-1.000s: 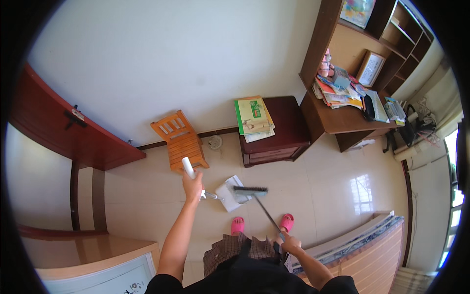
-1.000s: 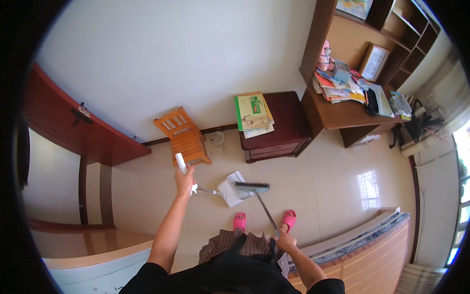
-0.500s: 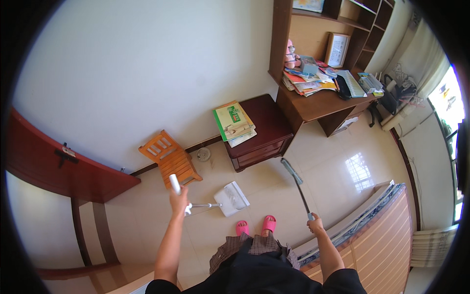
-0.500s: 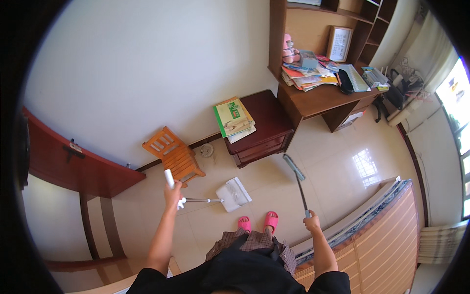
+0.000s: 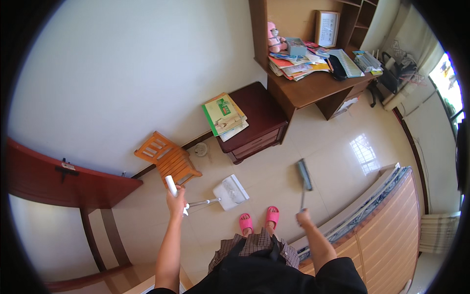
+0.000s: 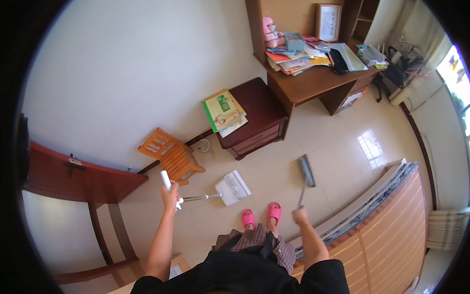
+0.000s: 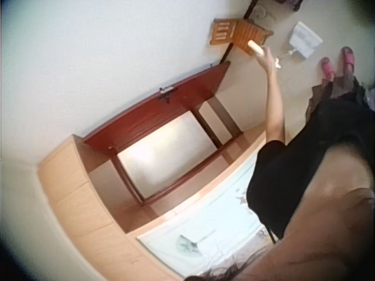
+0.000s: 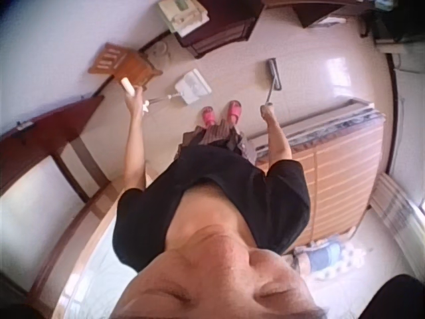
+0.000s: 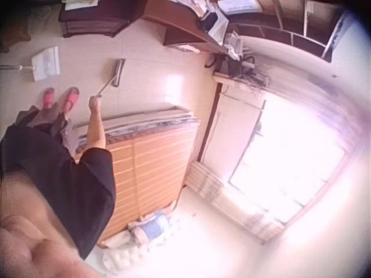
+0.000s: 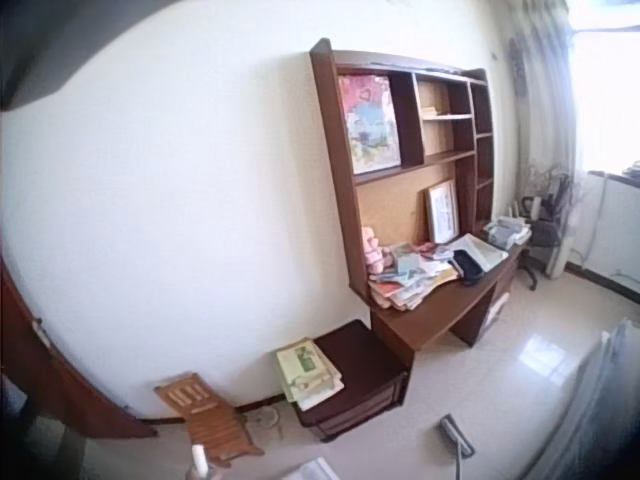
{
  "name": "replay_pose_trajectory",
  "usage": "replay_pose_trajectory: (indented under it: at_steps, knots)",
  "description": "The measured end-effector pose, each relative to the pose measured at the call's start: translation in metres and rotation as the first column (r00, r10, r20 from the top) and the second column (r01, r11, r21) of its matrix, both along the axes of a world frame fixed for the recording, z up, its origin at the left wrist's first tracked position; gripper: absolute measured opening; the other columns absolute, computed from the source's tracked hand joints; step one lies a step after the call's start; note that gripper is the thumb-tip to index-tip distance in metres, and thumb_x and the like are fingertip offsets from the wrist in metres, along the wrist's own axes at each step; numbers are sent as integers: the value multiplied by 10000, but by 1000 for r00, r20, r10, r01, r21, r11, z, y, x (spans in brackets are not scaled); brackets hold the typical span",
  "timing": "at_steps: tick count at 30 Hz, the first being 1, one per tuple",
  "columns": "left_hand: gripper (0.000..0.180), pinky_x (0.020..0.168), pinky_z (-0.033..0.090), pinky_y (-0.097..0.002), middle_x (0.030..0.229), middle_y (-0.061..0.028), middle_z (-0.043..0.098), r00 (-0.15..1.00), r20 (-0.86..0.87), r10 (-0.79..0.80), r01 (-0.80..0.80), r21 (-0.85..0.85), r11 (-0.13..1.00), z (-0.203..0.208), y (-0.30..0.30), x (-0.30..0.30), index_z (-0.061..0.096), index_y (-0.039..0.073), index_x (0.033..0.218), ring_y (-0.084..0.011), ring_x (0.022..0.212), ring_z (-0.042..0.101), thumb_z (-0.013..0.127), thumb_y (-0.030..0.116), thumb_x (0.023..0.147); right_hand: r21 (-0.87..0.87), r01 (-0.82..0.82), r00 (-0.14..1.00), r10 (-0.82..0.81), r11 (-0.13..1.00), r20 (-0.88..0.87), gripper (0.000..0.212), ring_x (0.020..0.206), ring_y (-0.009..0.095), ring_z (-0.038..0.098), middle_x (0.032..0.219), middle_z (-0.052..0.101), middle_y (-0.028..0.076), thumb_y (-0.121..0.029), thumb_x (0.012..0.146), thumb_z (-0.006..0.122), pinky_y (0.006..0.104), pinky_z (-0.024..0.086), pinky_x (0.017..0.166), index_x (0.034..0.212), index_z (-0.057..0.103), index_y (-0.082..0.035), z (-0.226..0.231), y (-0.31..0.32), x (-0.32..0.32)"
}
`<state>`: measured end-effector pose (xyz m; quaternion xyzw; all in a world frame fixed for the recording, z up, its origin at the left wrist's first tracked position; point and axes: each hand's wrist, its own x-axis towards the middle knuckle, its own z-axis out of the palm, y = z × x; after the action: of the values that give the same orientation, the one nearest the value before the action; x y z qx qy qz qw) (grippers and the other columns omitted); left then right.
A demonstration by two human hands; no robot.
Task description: The person sweeps the floor with a broom and dustpan, then organizes books and a stuffed toy on a desk. They also open a drawer, move a small wooden chair, and sweep around it.
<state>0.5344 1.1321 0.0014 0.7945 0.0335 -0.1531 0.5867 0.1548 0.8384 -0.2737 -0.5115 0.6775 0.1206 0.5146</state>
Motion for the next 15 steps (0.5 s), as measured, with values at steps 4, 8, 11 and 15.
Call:
replay_pose_trajectory:
  at_steps: [4,8,11,15]
  knots:
    - [140,312,273,-223,540,-5,391,1000,17,27,-27,13,1000,-4,9,2,422,48,840,-75,334,339,528,89,758,3,-385,919,383,923,-88,597,604,275,585,742,577,170,-153,652,572,372,467,553,1175,292,-90,60,104,21]
    - [152,316,283,-226,540,-7,392,1000,11,2,-2,-11,1000,-8,-7,5,418,41,846,-76,339,342,529,88,753,95,-310,950,305,946,69,609,525,210,552,679,566,133,-76,626,596,319,430,441,1191,369,-98,75,94,-9]
    - [158,316,286,-226,551,-12,401,999,35,-14,14,4,1000,-3,-17,1,417,38,851,-77,341,347,530,87,753,236,-196,976,167,952,137,590,470,184,508,639,549,117,-26,637,567,302,385,382,1197,398,-106,137,56,-11]
    - [155,316,289,-224,549,-10,400,999,43,-3,3,8,1000,-1,-23,-9,417,39,852,-77,340,347,528,85,753,216,-15,984,-24,976,178,657,365,144,420,523,490,75,44,625,538,271,301,317,1238,382,-132,146,32,-39]
